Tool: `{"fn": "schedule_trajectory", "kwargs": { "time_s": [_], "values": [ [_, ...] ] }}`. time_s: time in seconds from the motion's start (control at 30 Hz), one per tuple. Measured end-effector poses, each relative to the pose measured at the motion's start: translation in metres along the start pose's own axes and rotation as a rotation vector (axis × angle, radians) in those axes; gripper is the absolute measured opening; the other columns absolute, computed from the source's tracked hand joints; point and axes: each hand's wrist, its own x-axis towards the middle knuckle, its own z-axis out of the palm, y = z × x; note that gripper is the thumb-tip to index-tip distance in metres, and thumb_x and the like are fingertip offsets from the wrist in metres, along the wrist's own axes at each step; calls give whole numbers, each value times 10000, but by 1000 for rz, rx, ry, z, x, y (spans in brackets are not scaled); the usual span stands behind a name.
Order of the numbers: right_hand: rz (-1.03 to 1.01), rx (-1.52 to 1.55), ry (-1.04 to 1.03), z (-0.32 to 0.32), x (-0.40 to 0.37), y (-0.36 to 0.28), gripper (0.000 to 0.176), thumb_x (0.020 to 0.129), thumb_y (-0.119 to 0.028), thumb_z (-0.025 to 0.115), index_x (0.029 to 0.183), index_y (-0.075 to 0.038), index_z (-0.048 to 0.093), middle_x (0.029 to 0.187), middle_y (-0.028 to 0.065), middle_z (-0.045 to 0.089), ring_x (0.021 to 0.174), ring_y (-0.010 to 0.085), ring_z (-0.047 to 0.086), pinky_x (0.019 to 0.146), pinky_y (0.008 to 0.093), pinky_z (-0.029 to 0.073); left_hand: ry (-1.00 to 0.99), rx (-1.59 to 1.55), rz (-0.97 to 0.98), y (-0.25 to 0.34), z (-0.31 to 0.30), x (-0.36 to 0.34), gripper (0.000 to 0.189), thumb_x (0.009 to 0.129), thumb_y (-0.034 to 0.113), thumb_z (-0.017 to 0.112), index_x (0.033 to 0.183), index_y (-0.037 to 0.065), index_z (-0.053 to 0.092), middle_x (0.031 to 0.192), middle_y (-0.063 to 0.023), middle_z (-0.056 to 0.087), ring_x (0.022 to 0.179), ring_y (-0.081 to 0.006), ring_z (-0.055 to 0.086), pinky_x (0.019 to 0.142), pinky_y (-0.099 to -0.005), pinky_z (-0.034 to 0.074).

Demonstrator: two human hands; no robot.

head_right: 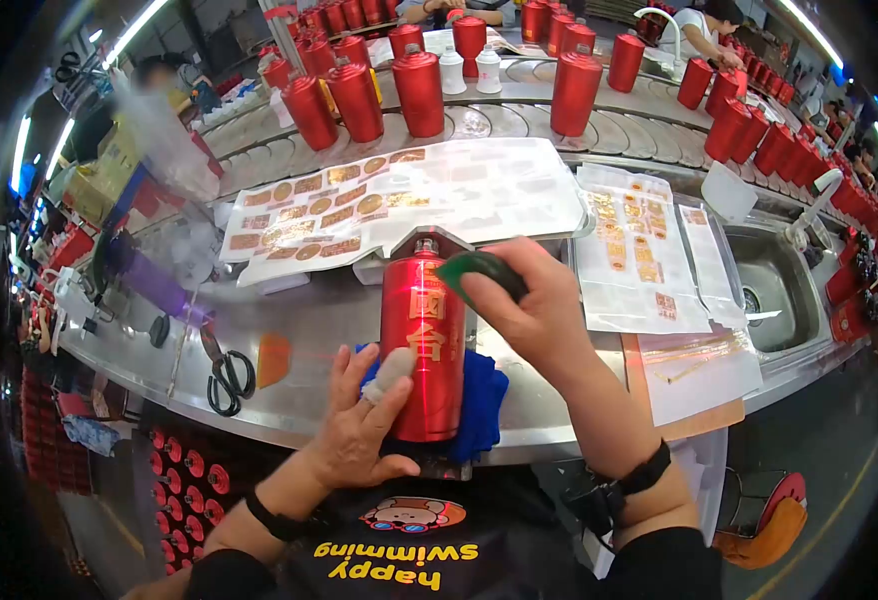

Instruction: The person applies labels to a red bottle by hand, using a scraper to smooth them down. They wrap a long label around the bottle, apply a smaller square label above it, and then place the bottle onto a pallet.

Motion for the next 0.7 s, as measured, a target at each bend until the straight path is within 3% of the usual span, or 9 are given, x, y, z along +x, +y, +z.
{"fn": "schedule_trajectory", "kwargs": {
  "time_s": [0.07,0.13,0.27,0.3,0.37,0.53,0.67,0.7],
  "values": [
    [214,197,47,-5,-16,6,146,891,-128,698,981,-27,643,815,-11,625,704,49,542,610,204,437,-83,12,88,-11,-9,22,726,918,672,380,1415,151,477,1362,-74,562,1389,-349,309,1152,-583,104],
    [353,296,116,-8,-28,11,150,889,-141,701,968,-24,652,805,-15,637,692,33,538,583,209,431,-107,47,166,-37,-8,49,693,919,659,393,1389,161,501,1313,-67,592,1362,-328,351,1162,-569,98],
    [362,316,157,-11,-47,13,147,899,-144,697,967,-24,646,776,-28,622,671,22,530,572,185,415,-95,37,247,-68,-7,101,591,942,600,420,1352,189,529,1203,-48,641,1289,-292,431,1181,-539,85],
    [370,307,154,-13,-50,13,149,901,-146,697,968,-23,646,778,-29,621,673,23,531,573,185,417,-116,33,262,-70,-8,110,495,957,498,457,1340,195,537,1175,-47,645,1265,-285,450,1191,-528,79],
    [388,306,153,-15,-55,12,155,903,-149,698,970,-20,645,784,-30,622,681,23,533,579,185,421,-159,-12,247,-73,-10,116,459,957,434,466,1346,199,531,1156,-33,647,1265,-283,450,1191,-528,80],
    [388,309,149,-19,-66,14,165,909,-152,696,987,-17,642,818,-25,632,718,21,544,614,181,441,-87,67,279,-50,-3,86,437,947,511,467,1243,233,626,1172,9,645,1252,-255,440,1184,-560,96],
    [353,313,182,-28,-66,7,191,912,-157,694,1026,-19,628,836,-28,635,734,22,546,634,184,449,-82,37,271,-16,-2,42,491,924,557,491,1261,227,626,1195,6,644,1278,-262,426,1176,-567,110],
    [347,201,133,-38,-64,7,219,916,-147,684,1081,-21,613,891,-10,641,783,46,562,692,200,465,-70,33,250,-10,-1,33,508,917,562,504,1273,219,620,1209,-1,641,1294,-270,418,1173,-572,113]
  ]
}}
